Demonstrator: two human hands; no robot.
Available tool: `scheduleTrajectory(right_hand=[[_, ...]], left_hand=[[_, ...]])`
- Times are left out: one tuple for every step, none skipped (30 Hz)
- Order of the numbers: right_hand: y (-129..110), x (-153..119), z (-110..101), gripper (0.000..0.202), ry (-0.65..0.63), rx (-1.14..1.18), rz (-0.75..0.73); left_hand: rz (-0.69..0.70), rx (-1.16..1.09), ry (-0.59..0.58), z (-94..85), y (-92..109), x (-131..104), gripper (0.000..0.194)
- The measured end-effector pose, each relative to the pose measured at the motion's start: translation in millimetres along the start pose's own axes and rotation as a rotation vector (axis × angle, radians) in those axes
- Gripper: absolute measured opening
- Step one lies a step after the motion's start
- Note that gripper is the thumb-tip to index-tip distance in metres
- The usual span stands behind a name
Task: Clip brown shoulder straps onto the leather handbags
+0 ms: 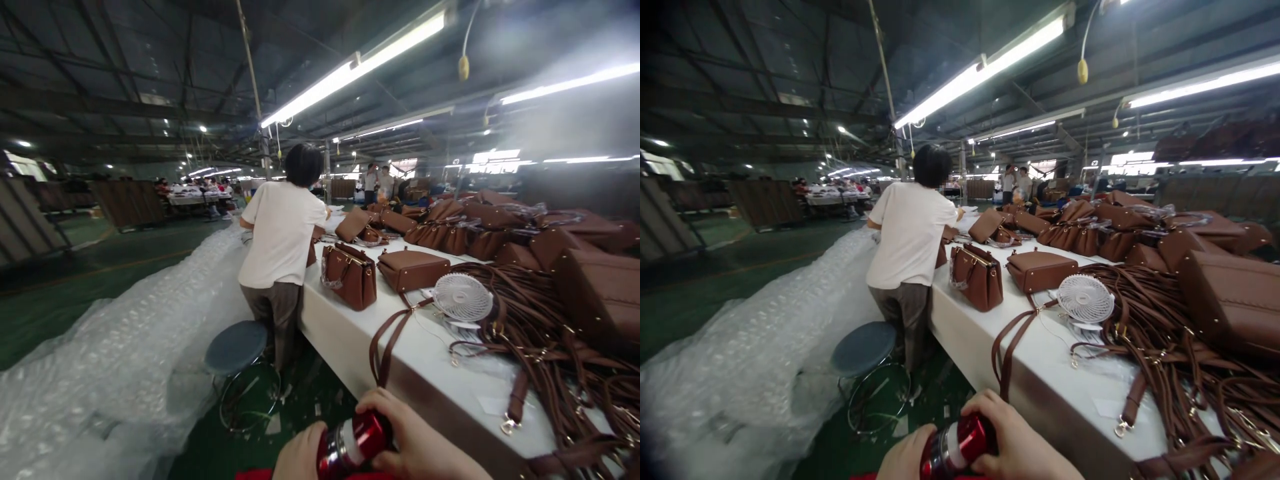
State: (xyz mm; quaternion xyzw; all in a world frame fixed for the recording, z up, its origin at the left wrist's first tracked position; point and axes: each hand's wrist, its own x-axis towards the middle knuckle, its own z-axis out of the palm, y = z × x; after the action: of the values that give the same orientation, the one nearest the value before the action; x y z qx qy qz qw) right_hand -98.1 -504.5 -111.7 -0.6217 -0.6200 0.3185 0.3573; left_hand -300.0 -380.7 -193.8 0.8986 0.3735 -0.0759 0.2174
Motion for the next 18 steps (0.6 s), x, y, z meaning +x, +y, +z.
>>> scheduleTrajectory(right_hand=[[-5, 0, 8, 0.056, -0.028, -0.015, -0.001], [-6, 1, 14, 0.055, -0.042, -0.042, 0.013], [-5, 2, 21, 0.050, -0.041, -0.091, 0.046], [-2, 3, 26, 0.041, -0.034, -0.161, 0.101], [2, 5, 31, 0.031, -0.031, -0.243, 0.170], [6, 7, 34, 0.032, -0.037, -0.323, 0.244], [8, 8, 36, 0.045, -0.052, -0.391, 0.309], [10, 8, 37, 0.057, -0.066, -0.434, 0.353], [10, 8, 37, 0.061, -0.080, -0.448, 0.361], [10, 6, 35, 0.059, -0.092, -0.436, 0.329], [8, 4, 32, 0.052, -0.103, -0.411, 0.265], [6, 1, 30, 0.046, -0.120, -0.380, 0.184], [4, -1, 27, 0.045, -0.144, -0.347, 0.099], [2, -3, 26, 0.047, -0.175, -0.319, 0.026], [1, -5, 25, 0.049, -0.201, -0.297, -0.021], [1, -6, 26, 0.049, -0.215, -0.284, -0.035], [2, -7, 27, 0.047, -0.215, -0.283, -0.013], [3, -7, 29, 0.041, -0.206, -0.295, 0.042]], left_hand=[[0.020, 0.002, 0.017, -1.9, 2, -4, 0.051], [0.041, 0.001, 0.043, -3.4, 3, -8, 0.052], [0.062, -0.004, 0.068, -4.2, 5, -11, 0.052], [0.078, -0.011, 0.087, -4.5, 5, -14, 0.051], [0.091, -0.017, 0.100, -4.2, 5, -17, 0.049], [0.104, -0.020, 0.105, -3.6, 5, -18, 0.048], [0.118, -0.020, 0.107, -2.8, 5, -20, 0.047], [0.127, -0.016, 0.110, -2.0, 4, -20, 0.047], [0.133, -0.011, 0.114, -1.5, 3, -21, 0.047], [0.135, -0.008, 0.118, -1.4, 3, -22, 0.048], [0.133, -0.008, 0.122, -1.8, 3, -23, 0.048], [0.128, -0.012, 0.124, -2.6, 3, -23, 0.047], [0.124, -0.017, 0.123, -3.6, 3, -24, 0.045], [0.121, -0.022, 0.122, -4.7, 4, -25, 0.045], [0.123, -0.026, 0.122, -5.6, 4, -26, 0.045], [0.128, -0.029, 0.122, -6.1, 4, -26, 0.044], [0.138, -0.033, 0.121, -6.1, 5, -27, 0.045], [0.149, -0.040, 0.120, -5.4, 5, -27, 0.046]])
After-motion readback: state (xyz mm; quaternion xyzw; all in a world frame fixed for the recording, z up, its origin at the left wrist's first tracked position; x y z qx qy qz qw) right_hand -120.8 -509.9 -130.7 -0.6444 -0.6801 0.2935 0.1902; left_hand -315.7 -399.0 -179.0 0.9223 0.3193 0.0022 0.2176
